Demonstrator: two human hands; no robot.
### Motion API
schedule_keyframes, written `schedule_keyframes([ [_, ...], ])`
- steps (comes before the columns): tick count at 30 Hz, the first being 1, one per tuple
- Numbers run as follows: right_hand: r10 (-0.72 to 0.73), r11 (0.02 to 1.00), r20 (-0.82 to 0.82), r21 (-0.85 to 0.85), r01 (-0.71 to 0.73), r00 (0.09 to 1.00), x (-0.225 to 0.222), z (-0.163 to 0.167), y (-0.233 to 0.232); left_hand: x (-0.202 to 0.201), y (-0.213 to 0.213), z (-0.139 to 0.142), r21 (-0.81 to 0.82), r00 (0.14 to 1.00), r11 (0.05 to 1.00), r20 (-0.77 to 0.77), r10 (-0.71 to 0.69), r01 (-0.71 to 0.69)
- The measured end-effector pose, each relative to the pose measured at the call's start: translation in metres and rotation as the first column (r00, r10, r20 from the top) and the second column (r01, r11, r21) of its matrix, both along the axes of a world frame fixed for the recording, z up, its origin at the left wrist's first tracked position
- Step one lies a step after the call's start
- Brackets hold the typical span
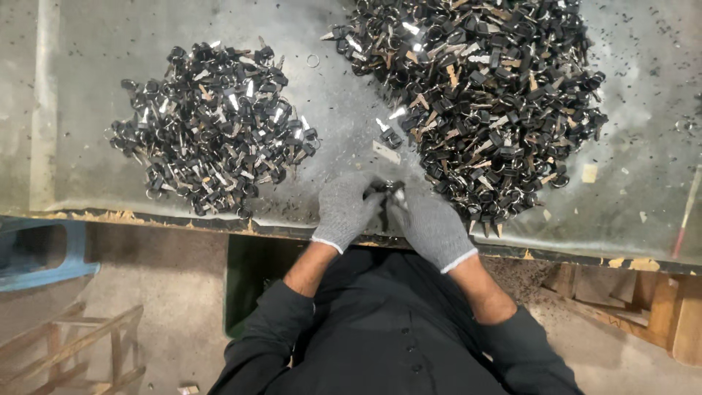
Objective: The person, wearing gloves, picks small black metal components one at a time from a large pile on a workbench and places them into a separate smaller pile beside it, continuously sorting through the heap.
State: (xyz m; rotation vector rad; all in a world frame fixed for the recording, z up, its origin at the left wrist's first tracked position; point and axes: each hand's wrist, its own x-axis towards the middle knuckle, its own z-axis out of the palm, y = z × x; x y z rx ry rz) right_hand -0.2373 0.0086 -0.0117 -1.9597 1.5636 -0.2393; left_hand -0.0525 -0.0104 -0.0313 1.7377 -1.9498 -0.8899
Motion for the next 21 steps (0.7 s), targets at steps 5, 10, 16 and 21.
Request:
schedule_keyframes([
  [5,0.05,0.999,-0.173,0.018,-0.047,0.984,0.011,-0.004,-0.006,0.004,0.003,-0.011,-0.236,0.992,0.966,-0.043,-0.117,0.103],
  [10,0.123,0.985,-0.125,-0.103,-0.136,0.984,0.009,0.003,-0.011,0.007,0.012,-0.02,-0.278,0.992,0.952,0.005,-0.13,0.126],
  [16,0.03,0.976,-0.192,-0.204,-0.07,0.981,0.014,-0.001,-0.014,0.008,0.01,-0.033,-0.299,0.987,0.94,0.054,-0.154,0.163],
  [21,0.081,0.996,-0.365,-0.008,-0.09,0.927,0.024,-0.009,-0.006,0.005,0.01,-0.032,-0.363,0.972,0.903,0.128,-0.196,0.229],
])
